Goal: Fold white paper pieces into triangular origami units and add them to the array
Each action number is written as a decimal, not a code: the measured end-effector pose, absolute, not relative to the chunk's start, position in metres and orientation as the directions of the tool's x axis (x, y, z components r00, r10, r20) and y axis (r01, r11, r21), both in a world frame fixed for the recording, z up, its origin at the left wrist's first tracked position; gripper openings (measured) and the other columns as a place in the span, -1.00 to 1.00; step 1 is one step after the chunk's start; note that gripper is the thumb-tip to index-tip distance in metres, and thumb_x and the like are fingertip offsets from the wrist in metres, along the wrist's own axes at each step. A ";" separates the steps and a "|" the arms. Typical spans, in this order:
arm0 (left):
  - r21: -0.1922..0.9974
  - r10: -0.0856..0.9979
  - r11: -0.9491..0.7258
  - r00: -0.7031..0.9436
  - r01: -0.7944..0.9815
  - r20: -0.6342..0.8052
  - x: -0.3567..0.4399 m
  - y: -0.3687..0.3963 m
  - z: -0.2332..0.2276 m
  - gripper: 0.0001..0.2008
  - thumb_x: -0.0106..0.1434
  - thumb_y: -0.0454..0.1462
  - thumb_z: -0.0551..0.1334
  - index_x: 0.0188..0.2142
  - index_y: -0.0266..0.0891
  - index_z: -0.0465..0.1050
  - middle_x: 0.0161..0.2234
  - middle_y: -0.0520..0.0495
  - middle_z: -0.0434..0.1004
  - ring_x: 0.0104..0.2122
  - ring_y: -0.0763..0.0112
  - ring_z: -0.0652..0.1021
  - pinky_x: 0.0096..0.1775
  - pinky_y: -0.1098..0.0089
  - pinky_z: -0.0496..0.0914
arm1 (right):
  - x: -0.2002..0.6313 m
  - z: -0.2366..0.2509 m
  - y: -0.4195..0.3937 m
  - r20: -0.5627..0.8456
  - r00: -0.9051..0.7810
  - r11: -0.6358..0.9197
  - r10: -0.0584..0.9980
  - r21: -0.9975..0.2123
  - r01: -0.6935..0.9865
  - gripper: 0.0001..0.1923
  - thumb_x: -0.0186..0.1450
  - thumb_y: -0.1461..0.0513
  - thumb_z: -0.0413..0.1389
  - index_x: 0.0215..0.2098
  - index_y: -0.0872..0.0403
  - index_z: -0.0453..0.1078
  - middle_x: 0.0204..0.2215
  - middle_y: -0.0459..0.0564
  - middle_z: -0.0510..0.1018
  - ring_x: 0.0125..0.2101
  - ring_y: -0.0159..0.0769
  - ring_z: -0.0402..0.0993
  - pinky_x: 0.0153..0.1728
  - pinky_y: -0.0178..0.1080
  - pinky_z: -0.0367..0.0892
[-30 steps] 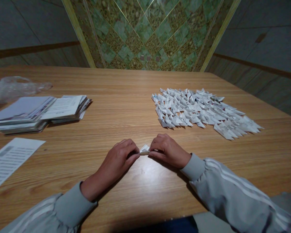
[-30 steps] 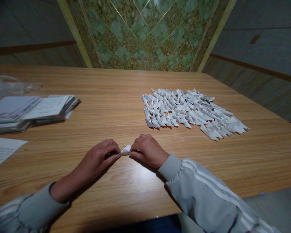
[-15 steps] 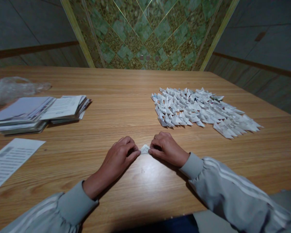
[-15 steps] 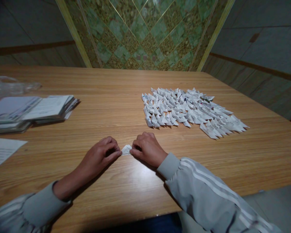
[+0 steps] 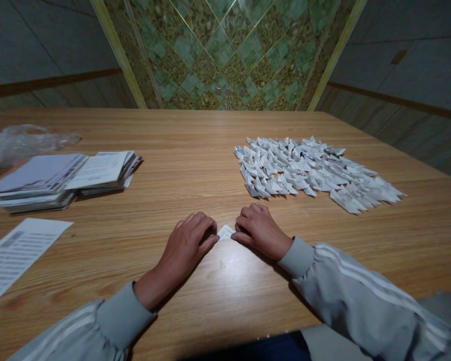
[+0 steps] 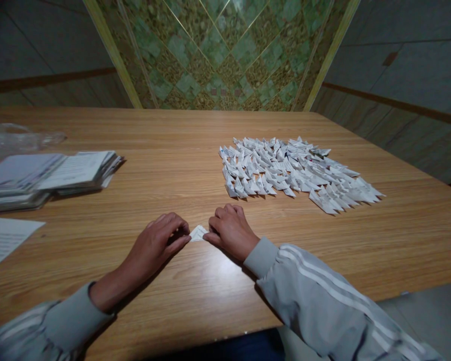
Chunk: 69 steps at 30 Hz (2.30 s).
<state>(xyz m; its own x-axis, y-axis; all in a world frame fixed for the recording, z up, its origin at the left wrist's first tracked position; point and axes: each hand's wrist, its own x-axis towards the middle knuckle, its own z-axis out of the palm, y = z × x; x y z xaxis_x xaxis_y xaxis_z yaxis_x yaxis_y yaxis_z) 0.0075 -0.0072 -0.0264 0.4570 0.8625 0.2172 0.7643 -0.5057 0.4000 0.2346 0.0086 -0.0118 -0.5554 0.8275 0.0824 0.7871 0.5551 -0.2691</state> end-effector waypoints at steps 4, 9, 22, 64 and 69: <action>0.317 0.806 -0.591 0.526 0.742 0.270 0.009 -0.007 -0.028 -0.89 0.38 -0.32 0.21 -0.13 -0.16 0.48 -0.20 -0.07 0.46 -0.20 0.22 0.44 -0.22 0.28 0.28 | 0.240 -0.011 0.008 0.058 -0.535 0.529 0.843 -0.277 0.802 -0.78 0.32 0.10 0.25 -0.28 0.10 0.50 -0.23 0.02 0.51 -0.16 -0.15 0.31 -0.11 -0.14 0.08; 0.152 0.695 -0.699 0.614 0.698 0.375 0.009 -0.010 -0.029 -0.86 0.39 -0.33 0.20 -0.14 -0.14 0.53 -0.18 -0.09 0.51 -0.21 0.21 0.45 -0.24 0.27 0.25 | 0.241 -0.016 0.009 0.171 -0.609 0.631 0.774 -0.277 0.724 -0.82 0.33 0.18 0.25 -0.14 0.09 0.47 -0.17 0.04 0.53 -0.14 -0.15 0.33 -0.11 -0.15 0.14; 0.123 0.609 -0.760 0.634 0.638 0.477 0.014 -0.005 -0.029 -0.81 0.38 -0.34 0.18 -0.34 -0.29 0.53 -0.43 -0.10 0.54 -0.39 0.26 0.44 -0.31 0.28 0.28 | 0.228 -0.021 0.016 0.392 -0.740 0.820 0.547 -0.071 0.569 -0.84 0.38 0.17 0.19 -0.29 0.10 0.53 -0.35 0.01 0.61 -0.26 -0.20 0.38 -0.13 -0.14 0.15; 0.984 0.967 -0.136 0.233 0.119 0.105 0.022 0.002 -0.015 -0.90 0.16 -0.24 0.35 -0.40 -0.24 0.57 -0.45 -0.02 0.57 -0.41 0.37 0.54 -0.33 0.39 0.40 | 0.225 -0.015 0.011 0.524 -0.557 0.761 0.644 -0.513 0.398 -0.70 0.47 0.19 0.05 -0.33 0.13 0.54 -0.52 -0.03 0.52 -0.44 -0.33 0.35 -0.35 -0.28 0.19; 0.993 0.970 -0.079 0.237 0.091 0.056 0.020 -0.002 -0.015 -0.84 0.16 -0.22 0.36 -0.49 -0.26 0.56 -0.52 -0.02 0.53 -0.46 0.40 0.48 -0.36 0.41 0.36 | 0.223 -0.015 0.008 0.479 -0.556 0.712 0.679 -0.613 0.343 -0.62 0.47 0.13 0.03 -0.41 0.11 0.53 -0.59 -0.06 0.51 -0.49 -0.35 0.34 -0.40 -0.29 0.18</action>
